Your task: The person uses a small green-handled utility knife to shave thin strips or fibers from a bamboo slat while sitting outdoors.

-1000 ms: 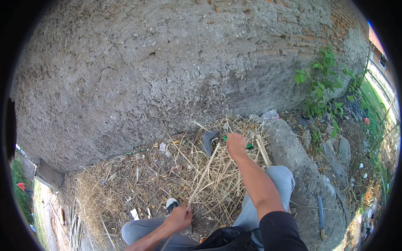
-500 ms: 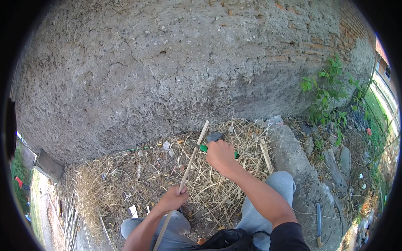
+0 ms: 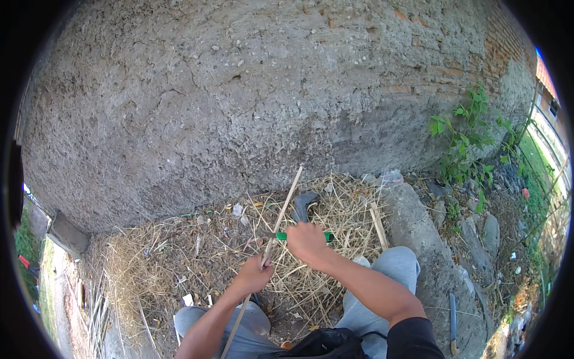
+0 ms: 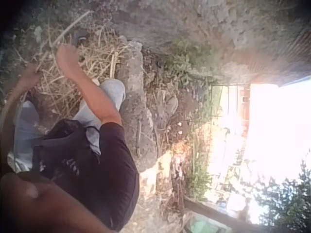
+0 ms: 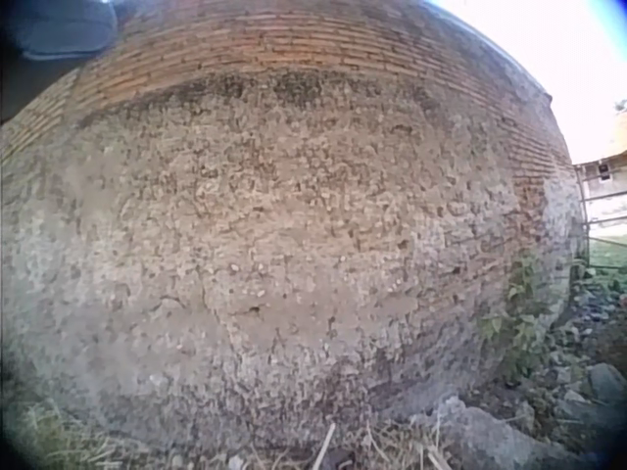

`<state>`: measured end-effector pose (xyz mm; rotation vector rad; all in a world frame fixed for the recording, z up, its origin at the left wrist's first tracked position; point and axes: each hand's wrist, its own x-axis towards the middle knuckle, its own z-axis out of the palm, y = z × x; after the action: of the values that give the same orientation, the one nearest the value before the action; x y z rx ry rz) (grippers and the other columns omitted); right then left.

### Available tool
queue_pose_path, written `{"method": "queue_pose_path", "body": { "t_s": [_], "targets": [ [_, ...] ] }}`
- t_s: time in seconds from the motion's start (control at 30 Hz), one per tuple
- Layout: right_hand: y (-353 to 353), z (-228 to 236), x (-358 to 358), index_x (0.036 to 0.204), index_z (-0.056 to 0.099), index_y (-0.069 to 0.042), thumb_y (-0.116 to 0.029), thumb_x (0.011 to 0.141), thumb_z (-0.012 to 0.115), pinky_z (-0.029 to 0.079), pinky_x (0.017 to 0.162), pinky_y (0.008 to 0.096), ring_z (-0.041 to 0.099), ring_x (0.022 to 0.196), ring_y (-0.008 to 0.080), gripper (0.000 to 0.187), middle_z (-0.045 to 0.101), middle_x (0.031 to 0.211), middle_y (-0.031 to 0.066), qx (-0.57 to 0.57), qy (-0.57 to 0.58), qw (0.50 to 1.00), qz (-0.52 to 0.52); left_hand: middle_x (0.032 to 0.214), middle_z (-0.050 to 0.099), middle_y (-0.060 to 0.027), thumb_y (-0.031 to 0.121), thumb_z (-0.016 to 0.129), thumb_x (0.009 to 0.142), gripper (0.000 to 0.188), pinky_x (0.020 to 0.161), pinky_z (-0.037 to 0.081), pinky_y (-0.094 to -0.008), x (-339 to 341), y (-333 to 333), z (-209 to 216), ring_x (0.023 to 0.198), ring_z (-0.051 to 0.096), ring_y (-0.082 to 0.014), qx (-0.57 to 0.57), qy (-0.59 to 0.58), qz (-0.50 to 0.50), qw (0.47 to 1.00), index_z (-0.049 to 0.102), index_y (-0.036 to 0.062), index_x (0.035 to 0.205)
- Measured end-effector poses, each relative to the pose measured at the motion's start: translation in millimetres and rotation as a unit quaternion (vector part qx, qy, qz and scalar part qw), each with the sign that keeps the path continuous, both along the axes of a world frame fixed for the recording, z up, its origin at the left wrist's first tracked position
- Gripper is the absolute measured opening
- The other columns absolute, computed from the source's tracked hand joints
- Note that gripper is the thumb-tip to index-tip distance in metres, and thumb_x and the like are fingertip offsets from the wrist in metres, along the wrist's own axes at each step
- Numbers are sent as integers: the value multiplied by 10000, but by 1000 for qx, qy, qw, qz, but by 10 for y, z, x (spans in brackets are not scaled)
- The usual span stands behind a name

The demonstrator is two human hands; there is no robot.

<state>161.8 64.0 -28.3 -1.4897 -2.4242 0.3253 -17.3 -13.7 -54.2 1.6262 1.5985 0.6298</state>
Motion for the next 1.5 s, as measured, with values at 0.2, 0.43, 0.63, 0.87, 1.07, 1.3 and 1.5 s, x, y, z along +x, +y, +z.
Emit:
{"method": "queue_pose_path", "body": {
  "t_s": [0.2, 0.43, 0.63, 0.87, 1.07, 1.3, 1.5],
  "targets": [
    [8, -13, -71, 833, 711, -53, -113, 786, 564, 517, 670, 501, 674, 716, 383, 165, 669, 751, 210, -52, -9, 999, -7, 671, 554, -198, 120, 551, 807, 143, 599, 435, -430, 26, 18, 91, 615, 559, -322, -2, 7, 12, 1000, 504, -13, 826],
    [-87, -88, -156, 817, 679, -43, -121, 792, 563, 510, 666, 511, 666, 712, 392, 142, 657, 733, 213, -40, 1, 999, 5, 751, 602, -254, 121, 547, 812, 170, 659, 472, -453, 58, 89, 118, 707, 615, -397, -9, 22, 41, 999, 535, -36, 875],
    [-74, -89, -193, 786, 669, -49, -127, 808, 550, 510, 664, 512, 664, 714, 393, 144, 654, 733, 213, -22, -11, 1000, -2, 829, 629, -301, 111, 537, 819, 215, 720, 493, -496, 130, 116, 120, 797, 639, -444, -3, 51, 45, 998, 532, -75, 928],
    [-30, -211, -225, 773, 675, -31, -117, 817, 543, 515, 653, 505, 668, 754, 396, 164, 661, 779, 230, 6, -29, 1000, -7, 789, 626, -335, 92, 538, 820, 241, 731, 509, -522, 262, -64, 203, 776, 652, -463, 30, 94, 76, 992, 508, -93, 972],
    [477, -327, -5, 805, 697, 4, -105, 832, 545, 531, 672, 502, 681, 786, 396, 189, 671, 818, 237, 15, -16, 996, -92, 770, 629, -317, 47, 538, 820, 248, 672, 525, -482, 330, -290, 133, 748, 651, -454, 16, 74, 21, 997, 500, -126, 993],
    [802, -549, 45, 845, 715, 3, -116, 839, 569, 549, 685, 475, 690, 801, 382, 188, 687, 883, 224, -10, -21, 988, -153, 715, 623, -282, 52, 553, 813, 279, 663, 511, -483, 179, -493, 174, 723, 647, -443, -15, 114, -14, 993, 478, -128, 1013],
    [1032, -760, 374, 862, 723, -18, -81, 868, 550, 556, 718, 457, 696, 855, 366, 184, 701, 914, 204, -16, -41, 979, -199, 750, 637, -291, 86, 581, 797, 263, 686, 523, -485, 71, -620, 113, 768, 654, -448, -108, 135, -50, 984, 507, -109, 957]
  ]
}}
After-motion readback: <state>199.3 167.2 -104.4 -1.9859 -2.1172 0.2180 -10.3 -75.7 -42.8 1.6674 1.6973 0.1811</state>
